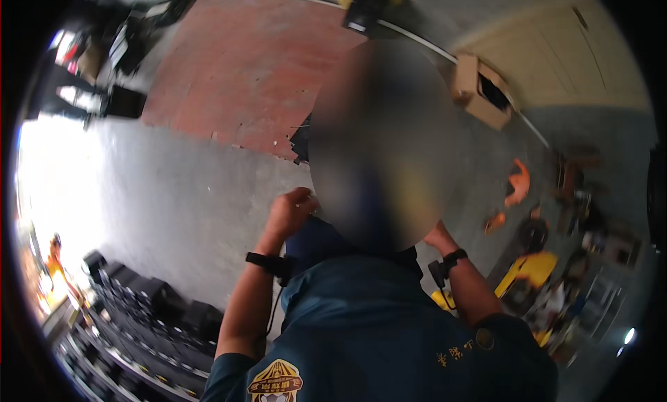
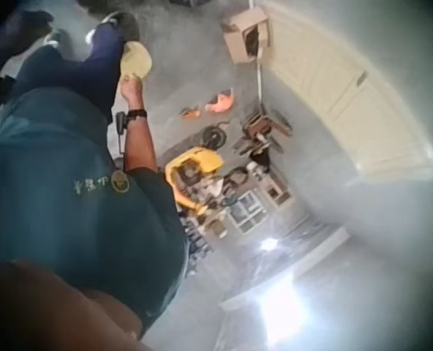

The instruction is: Repairing a black plastic motorcycle component using a screwdriver.

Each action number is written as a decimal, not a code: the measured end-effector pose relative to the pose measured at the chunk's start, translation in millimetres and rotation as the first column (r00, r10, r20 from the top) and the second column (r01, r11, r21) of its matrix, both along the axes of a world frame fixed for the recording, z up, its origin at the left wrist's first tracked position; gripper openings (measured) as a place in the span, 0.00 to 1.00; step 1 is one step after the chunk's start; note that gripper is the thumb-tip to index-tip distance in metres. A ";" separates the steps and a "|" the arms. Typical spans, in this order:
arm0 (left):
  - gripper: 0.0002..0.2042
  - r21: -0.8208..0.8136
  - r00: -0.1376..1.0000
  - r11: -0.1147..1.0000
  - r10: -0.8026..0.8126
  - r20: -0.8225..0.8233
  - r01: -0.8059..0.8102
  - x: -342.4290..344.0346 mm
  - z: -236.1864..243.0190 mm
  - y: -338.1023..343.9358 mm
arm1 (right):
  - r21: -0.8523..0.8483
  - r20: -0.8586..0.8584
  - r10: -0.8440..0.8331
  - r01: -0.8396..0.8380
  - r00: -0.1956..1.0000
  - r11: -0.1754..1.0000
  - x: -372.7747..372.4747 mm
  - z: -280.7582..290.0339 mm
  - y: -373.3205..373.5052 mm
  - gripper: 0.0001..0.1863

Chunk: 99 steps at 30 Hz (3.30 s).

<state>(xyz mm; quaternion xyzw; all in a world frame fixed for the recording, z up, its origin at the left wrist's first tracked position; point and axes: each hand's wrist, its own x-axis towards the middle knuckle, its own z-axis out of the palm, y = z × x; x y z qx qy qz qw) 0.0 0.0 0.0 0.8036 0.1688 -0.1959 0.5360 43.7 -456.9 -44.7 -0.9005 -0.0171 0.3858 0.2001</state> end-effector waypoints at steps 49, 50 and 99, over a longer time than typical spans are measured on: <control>0.14 -0.616 0.076 0.207 0.970 0.232 -0.760 25.8 -249.3 -265.2 | 0.878 -0.201 0.725 -0.206 0.658 0.431 176.7 -201.2 81.4 0.19; 0.13 -0.675 0.099 0.214 0.974 0.205 -0.706 24.0 -254.1 -268.7 | 0.883 -0.207 0.696 -0.175 0.688 0.436 175.0 -203.0 68.6 0.20; 0.16 -0.541 0.151 0.213 0.976 0.157 -0.814 67.7 -292.5 -102.7 | 0.888 -0.446 0.123 0.420 0.887 0.188 300.7 -232.4 189.1 0.17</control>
